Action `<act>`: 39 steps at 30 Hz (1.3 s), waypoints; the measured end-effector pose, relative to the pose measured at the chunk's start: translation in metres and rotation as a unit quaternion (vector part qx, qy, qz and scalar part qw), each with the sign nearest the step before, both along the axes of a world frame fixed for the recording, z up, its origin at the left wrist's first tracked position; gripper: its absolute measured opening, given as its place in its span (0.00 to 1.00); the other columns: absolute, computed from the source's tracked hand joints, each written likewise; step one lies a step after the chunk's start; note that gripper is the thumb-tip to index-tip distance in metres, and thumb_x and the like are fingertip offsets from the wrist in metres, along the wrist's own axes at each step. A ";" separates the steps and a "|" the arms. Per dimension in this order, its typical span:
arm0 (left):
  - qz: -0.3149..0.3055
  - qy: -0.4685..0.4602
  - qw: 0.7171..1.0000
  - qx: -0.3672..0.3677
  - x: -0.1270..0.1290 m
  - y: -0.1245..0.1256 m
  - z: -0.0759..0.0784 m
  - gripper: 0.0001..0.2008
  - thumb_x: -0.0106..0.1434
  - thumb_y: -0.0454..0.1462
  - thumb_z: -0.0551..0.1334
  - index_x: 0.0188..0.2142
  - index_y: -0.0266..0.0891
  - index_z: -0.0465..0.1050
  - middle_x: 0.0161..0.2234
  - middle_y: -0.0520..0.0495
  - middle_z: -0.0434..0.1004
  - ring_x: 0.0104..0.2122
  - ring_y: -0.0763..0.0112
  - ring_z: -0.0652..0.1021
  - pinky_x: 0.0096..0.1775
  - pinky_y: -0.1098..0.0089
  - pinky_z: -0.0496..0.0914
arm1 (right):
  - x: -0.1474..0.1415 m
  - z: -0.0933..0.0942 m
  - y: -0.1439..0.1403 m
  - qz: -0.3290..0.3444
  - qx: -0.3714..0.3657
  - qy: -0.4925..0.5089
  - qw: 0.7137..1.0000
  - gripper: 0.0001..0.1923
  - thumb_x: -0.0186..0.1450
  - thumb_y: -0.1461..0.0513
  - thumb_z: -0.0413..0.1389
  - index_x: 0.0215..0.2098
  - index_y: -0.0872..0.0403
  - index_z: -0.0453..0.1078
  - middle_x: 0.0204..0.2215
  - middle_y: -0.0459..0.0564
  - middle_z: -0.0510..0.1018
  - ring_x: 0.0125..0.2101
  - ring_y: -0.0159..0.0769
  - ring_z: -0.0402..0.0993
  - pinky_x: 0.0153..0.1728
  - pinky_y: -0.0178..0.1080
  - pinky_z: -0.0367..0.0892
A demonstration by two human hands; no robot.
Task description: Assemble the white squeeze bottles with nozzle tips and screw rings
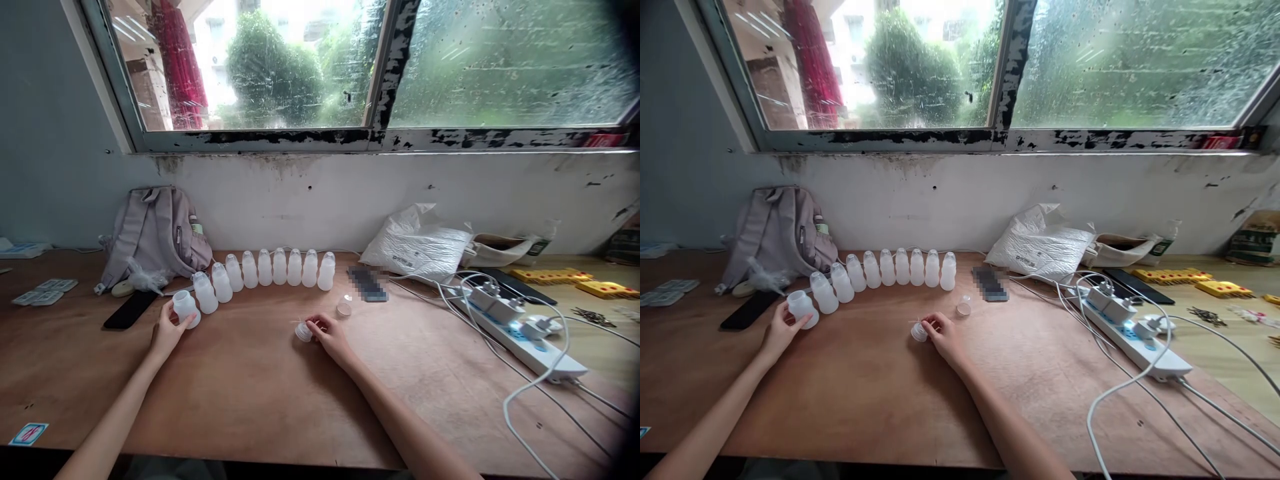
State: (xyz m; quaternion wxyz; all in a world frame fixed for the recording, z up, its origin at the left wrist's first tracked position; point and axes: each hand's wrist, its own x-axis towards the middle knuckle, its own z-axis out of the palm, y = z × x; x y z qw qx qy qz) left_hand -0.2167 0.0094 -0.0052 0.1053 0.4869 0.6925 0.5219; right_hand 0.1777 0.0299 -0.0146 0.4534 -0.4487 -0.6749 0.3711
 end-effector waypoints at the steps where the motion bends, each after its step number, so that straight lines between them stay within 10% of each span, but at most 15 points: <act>1: -0.004 -0.001 1.000 -0.008 0.000 0.003 -0.003 0.35 0.42 0.48 0.64 0.48 0.37 0.58 0.44 0.39 0.68 0.41 0.57 0.73 0.41 0.60 0.69 | 0.000 0.002 -0.002 -0.002 0.023 -0.018 1.000 0.12 0.59 0.54 0.50 0.29 0.54 0.67 0.23 0.46 0.71 0.21 0.31 0.65 0.22 0.33 0.62; 6: 0.007 0.011 1.000 -0.028 0.008 0.008 -0.009 0.37 0.41 0.48 0.64 0.49 0.35 0.57 0.45 0.36 0.66 0.42 0.54 0.72 0.40 0.57 0.68 | -0.005 0.013 -0.013 -0.008 0.122 -0.118 0.985 0.09 0.60 0.59 0.49 0.29 0.54 0.67 0.24 0.46 0.68 0.24 0.31 0.64 0.26 0.33 0.61; 11: 0.110 0.150 0.969 0.163 0.038 -0.018 0.005 0.35 0.46 0.44 0.63 0.51 0.35 0.55 0.51 0.34 0.57 0.52 0.52 0.61 0.45 0.56 0.64 | -0.010 0.009 -0.018 0.000 0.156 -0.192 0.969 0.05 0.59 0.60 0.50 0.32 0.53 0.64 0.27 0.46 0.67 0.27 0.31 0.64 0.29 0.33 0.60; 14: 0.020 0.216 0.952 0.218 0.072 -0.033 0.015 0.22 0.52 0.39 0.60 0.46 0.37 0.60 0.46 0.40 0.63 0.48 0.58 0.65 0.45 0.59 0.64 | -0.014 0.002 -0.015 -0.011 0.151 -0.220 0.964 0.08 0.58 0.58 0.51 0.35 0.52 0.64 0.30 0.47 0.68 0.27 0.32 0.65 0.29 0.34 0.60; 21: -0.307 0.289 0.903 0.076 0.166 0.005 0.017 0.19 0.55 0.37 0.58 0.47 0.40 0.60 0.45 0.44 0.66 0.46 0.63 0.67 0.49 0.61 0.61 | -0.037 0.004 0.023 -0.045 0.096 -0.090 0.990 0.10 0.58 0.54 0.51 0.26 0.53 0.65 0.20 0.44 0.68 0.22 0.32 0.62 0.25 0.33 0.57; 27: -0.311 0.233 0.922 -0.004 0.208 0.044 0.002 0.14 0.54 0.40 0.58 0.40 0.38 0.66 0.37 0.44 0.71 0.39 0.62 0.70 0.41 0.62 0.65 | -0.049 0.003 0.054 -0.053 0.069 -0.031 0.996 0.16 0.57 0.51 0.50 0.19 0.53 0.59 0.17 0.43 0.64 0.20 0.30 0.59 0.22 0.32 0.55; 39: -0.286 0.235 0.929 -0.011 0.208 0.039 0.007 0.12 0.54 0.43 0.59 0.37 0.41 0.68 0.36 0.47 0.72 0.39 0.62 0.69 0.41 0.62 0.60 | -0.044 -0.005 0.060 -0.001 -0.020 0.044 0.999 0.17 0.56 0.49 0.50 0.21 0.53 0.58 0.14 0.40 0.63 0.15 0.26 0.57 0.16 0.30 0.54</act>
